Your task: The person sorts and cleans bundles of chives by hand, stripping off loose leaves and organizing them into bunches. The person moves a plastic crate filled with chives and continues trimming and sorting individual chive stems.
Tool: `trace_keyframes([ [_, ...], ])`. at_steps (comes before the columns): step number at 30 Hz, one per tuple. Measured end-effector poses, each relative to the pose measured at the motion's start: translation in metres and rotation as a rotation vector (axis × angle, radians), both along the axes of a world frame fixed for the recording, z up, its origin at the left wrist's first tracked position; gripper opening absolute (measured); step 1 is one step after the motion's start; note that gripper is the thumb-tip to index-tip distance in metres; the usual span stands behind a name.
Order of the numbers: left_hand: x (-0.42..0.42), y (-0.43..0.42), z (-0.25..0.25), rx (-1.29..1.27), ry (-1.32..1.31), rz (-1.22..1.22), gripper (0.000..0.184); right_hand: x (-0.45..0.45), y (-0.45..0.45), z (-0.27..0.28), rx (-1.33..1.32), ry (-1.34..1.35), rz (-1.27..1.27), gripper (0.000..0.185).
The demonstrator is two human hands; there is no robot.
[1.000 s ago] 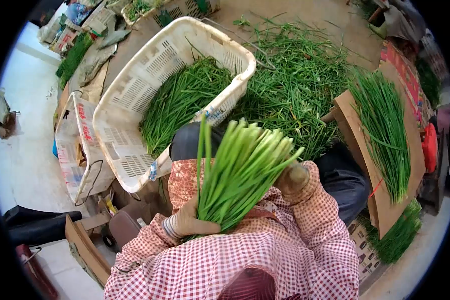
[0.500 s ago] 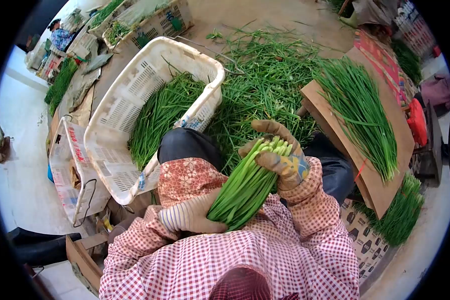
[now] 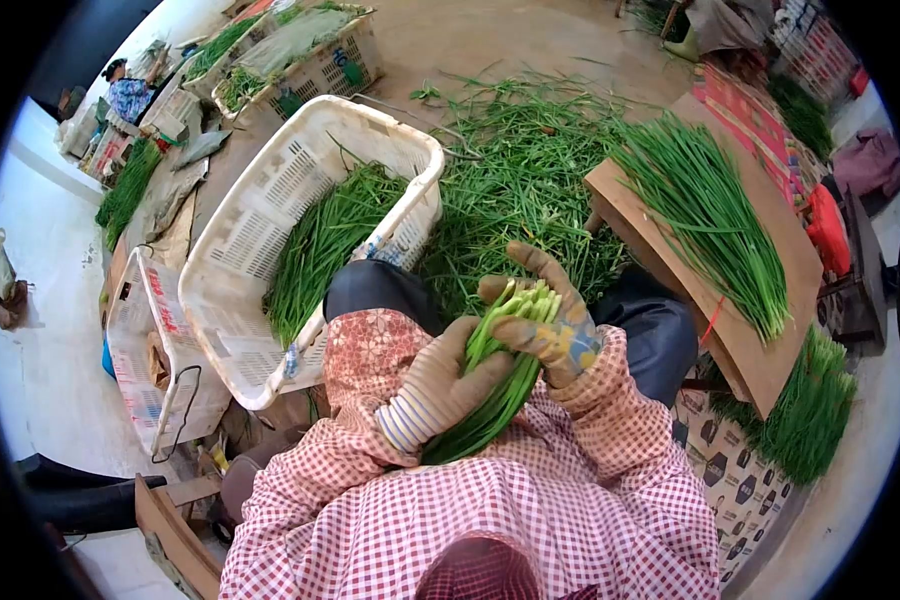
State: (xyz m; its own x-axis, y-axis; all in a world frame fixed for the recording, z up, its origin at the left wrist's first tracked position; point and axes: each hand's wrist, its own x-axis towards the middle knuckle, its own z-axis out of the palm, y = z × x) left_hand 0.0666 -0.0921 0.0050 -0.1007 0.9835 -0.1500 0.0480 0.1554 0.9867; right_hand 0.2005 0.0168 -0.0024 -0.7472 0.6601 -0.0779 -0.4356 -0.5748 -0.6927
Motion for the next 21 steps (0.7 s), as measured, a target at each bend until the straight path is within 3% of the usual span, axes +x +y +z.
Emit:
trace_keyframes([
  [1,-0.001,-0.002,0.008,-0.013,0.252,-0.065,0.045,-0.004,-0.004,-0.002,0.082,-0.076,-0.059,0.079],
  [3,-0.002,-0.005,0.0,0.057,0.303,-0.07,0.044,-0.01,-0.005,-0.007,0.245,-0.164,-0.127,0.087],
  [6,-0.004,-0.003,0.002,0.134,0.413,-0.098,0.045,-0.011,-0.007,0.003,0.268,-0.237,-0.127,0.087],
  [9,-0.006,-0.004,0.003,0.047,0.264,-0.089,0.045,-0.01,-0.009,-0.005,0.202,-0.122,-0.151,0.083],
  [11,-0.008,-0.001,0.007,-0.009,-0.09,0.019,0.043,-0.01,-0.011,-0.007,0.153,-0.052,-0.168,0.081],
  [12,-0.013,0.0,0.008,-0.012,-0.092,0.017,0.043,-0.009,-0.011,-0.006,0.123,-0.036,-0.159,0.079],
  [14,-0.024,0.004,0.009,-0.128,-0.671,0.091,0.041,-0.009,-0.009,-0.006,0.096,-0.019,-0.149,0.077],
  [15,-0.025,0.005,0.009,-0.127,-0.672,0.092,0.041,-0.009,-0.008,-0.008,0.082,-0.03,-0.146,0.076],
  [18,-0.023,0.01,0.009,-0.058,-0.309,0.08,0.039,-0.013,-0.007,-0.016,0.025,-0.006,-0.139,0.076],
  [21,-0.012,0.011,-0.003,-0.01,-0.284,0.148,0.035,-0.015,-0.002,-0.024,-0.129,0.111,-0.13,0.076],
])
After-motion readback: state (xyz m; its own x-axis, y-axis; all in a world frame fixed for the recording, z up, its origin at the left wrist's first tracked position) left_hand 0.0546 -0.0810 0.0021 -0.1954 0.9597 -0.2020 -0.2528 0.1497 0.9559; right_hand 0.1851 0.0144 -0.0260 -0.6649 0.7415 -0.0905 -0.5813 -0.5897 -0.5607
